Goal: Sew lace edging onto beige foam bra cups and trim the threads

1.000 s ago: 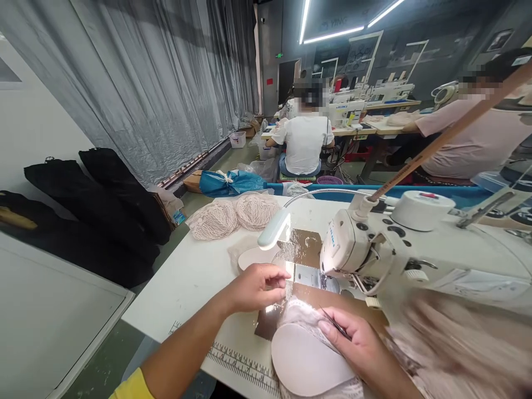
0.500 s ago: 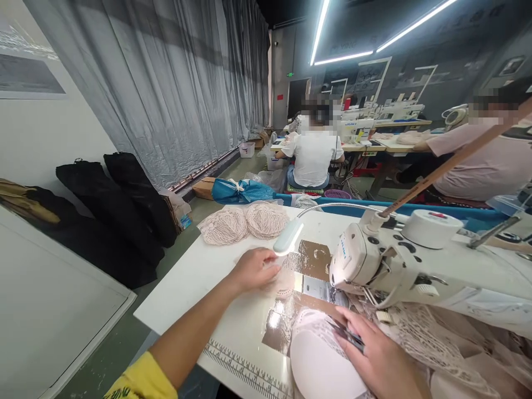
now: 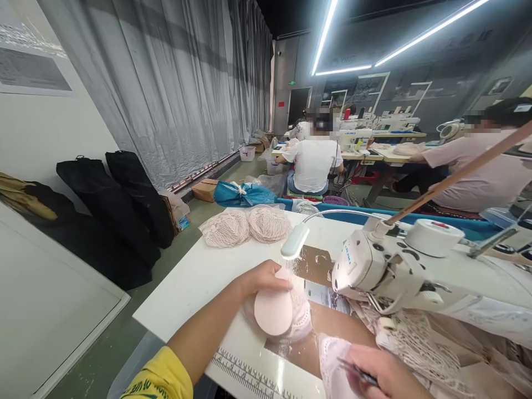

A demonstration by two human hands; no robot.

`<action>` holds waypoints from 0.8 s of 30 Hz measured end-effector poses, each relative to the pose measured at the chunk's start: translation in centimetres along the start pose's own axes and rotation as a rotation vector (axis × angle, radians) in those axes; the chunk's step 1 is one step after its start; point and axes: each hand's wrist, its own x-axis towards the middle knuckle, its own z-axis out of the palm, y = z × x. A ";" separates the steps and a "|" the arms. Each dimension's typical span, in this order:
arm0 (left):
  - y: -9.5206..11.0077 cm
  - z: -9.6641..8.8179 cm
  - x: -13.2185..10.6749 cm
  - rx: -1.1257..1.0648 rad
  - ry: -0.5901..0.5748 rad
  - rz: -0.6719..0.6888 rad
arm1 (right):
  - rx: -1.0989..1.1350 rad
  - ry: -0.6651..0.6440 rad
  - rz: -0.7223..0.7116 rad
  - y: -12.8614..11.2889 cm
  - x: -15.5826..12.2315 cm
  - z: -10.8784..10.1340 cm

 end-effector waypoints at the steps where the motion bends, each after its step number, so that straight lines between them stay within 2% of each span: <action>1: -0.1 0.3 -0.3 -0.046 -0.045 0.010 | 0.054 0.038 0.042 0.4 0.3 0.0; 4: 0.0 1.3 -0.9 -0.141 -0.143 0.053 | 0.241 0.221 0.228 0.9 1.9 0.8; 8: 0.2 1.8 -1.3 -0.164 -0.202 0.093 | 0.281 0.183 0.254 0.1 4.2 2.0; 11: 0.1 1.6 -1.4 -0.122 -0.184 0.121 | 0.278 0.186 0.241 -1.0 4.6 2.3; 13: 0.0 1.7 -1.4 -0.048 -0.141 0.170 | 0.284 0.192 0.226 -1.7 4.5 2.3; 16: 0.1 2.5 -1.1 0.213 -0.073 0.354 | 0.313 0.166 0.203 -2.4 4.1 2.1; 18: 0.2 3.3 -0.8 0.365 -0.064 0.473 | 0.336 0.142 0.190 -2.7 3.9 2.1; 19: 0.2 3.7 -0.7 0.384 -0.081 0.484 | 0.345 0.135 0.187 -2.8 3.9 2.1; 24: -0.4 4.4 -0.3 0.165 -0.281 0.267 | 0.405 0.182 0.200 -2.7 3.7 2.1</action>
